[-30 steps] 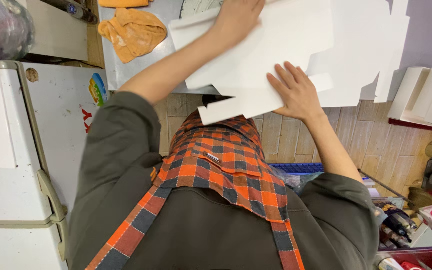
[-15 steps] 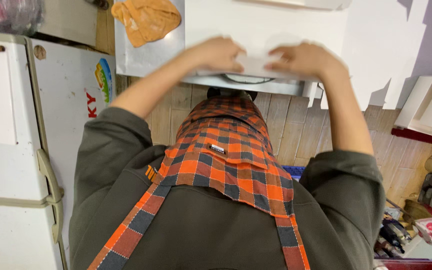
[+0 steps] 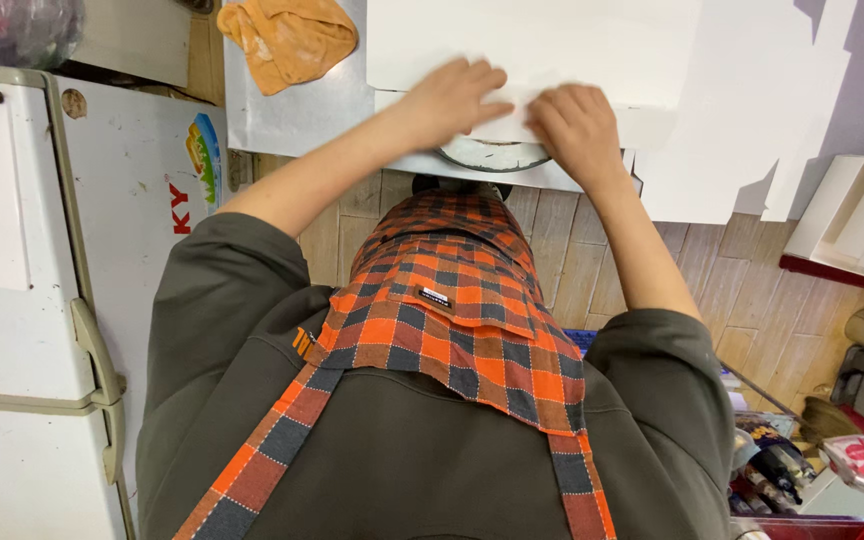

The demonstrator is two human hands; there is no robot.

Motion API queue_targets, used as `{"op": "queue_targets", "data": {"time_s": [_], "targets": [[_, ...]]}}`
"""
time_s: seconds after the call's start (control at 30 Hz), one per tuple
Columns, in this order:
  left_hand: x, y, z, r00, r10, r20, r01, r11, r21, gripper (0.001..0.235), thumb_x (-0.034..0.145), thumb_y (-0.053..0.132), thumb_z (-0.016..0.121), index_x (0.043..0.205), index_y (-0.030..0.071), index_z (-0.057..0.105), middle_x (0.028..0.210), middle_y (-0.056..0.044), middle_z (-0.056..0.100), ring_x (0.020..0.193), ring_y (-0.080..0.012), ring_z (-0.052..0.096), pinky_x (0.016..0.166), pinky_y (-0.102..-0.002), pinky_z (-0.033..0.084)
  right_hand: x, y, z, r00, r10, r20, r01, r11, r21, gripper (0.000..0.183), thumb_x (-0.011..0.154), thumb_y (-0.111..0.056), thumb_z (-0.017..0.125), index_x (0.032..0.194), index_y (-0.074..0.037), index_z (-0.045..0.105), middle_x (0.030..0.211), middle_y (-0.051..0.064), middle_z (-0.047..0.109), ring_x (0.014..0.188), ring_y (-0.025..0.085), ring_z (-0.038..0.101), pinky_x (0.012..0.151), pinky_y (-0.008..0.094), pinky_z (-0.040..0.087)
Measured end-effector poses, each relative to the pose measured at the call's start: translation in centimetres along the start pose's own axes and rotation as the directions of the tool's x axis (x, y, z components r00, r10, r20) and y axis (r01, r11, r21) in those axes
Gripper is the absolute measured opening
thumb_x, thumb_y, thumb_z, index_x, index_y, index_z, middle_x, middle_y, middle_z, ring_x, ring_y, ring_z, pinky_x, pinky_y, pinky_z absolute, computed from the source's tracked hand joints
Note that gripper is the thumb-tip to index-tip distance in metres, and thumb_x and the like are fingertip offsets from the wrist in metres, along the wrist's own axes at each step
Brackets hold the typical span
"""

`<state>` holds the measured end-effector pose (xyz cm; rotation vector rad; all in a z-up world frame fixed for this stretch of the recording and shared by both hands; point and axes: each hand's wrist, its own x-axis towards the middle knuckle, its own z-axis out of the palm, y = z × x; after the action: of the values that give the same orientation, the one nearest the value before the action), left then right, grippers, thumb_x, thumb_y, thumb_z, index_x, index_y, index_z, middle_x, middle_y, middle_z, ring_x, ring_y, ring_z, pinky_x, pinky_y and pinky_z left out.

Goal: The person assembles white cardboard boxes by folding and pressing the flaps into shape. They handle each box one at a time, folding the sides and securing the structure on a metal countertop.

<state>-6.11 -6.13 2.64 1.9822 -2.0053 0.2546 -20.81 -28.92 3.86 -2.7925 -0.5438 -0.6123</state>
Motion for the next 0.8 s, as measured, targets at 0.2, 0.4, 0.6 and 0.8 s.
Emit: {"op": "queue_targets", "data": {"time_s": [0.2,0.4,0.6,0.8], "targets": [[-1.5,2.3,1.5,0.995,-0.095,0.009,0.094,0.995,0.027,0.06,0.077,0.032,0.077,0.126,-0.001,0.067,0.116,-0.013,0.061,0.098,-0.0257,0.058,0.074,-0.034,0.052,-3.2,1.1,-2.7,0.992,0.099,0.08,-0.106,0.99,0.088,0.038,0.093,-0.028,0.081,0.121,-0.004,0.071,0.124,0.008,0.072,0.111,0.027,0.068,0.093,0.039,0.057],[-0.2,0.9,4.2,0.997,-0.053,-0.055,0.056,0.997,0.047,0.023,0.089,0.011,0.068,0.109,0.002,0.063,0.094,-0.009,0.066,0.083,-0.0212,0.063,0.067,-0.032,0.053,-3.5,2.8,-1.9,0.999,0.009,0.039,-0.01,1.0,0.011,0.021,0.101,-0.017,0.076,0.118,-0.007,0.072,0.114,0.007,0.074,0.102,0.025,0.071,0.085,0.037,0.058],[1.9,-3.6,3.1,0.973,-0.222,0.058,0.229,0.952,-0.203,0.027,0.094,0.007,0.061,0.121,0.006,0.062,0.1,-0.009,0.069,0.094,-0.0293,0.066,0.078,-0.047,0.052,-0.8,5.9,0.8,0.862,0.359,0.358,-0.376,0.926,-0.026,0.022,0.113,-0.025,0.062,0.128,-0.008,0.066,0.092,0.009,0.067,0.091,0.029,0.066,0.082,0.045,0.051],[2.4,-2.9,5.3,0.952,-0.285,-0.107,0.288,0.958,0.011,0.066,0.092,0.006,0.057,0.158,0.006,0.049,0.166,-0.019,0.032,0.155,-0.0337,0.023,0.126,-0.052,0.021,-0.1,5.0,5.1,0.957,0.284,0.049,-0.28,0.957,-0.082,0.048,0.109,-0.005,0.054,0.157,-0.002,0.051,0.163,0.021,0.044,0.155,0.036,0.032,0.126,0.058,0.019]]}}
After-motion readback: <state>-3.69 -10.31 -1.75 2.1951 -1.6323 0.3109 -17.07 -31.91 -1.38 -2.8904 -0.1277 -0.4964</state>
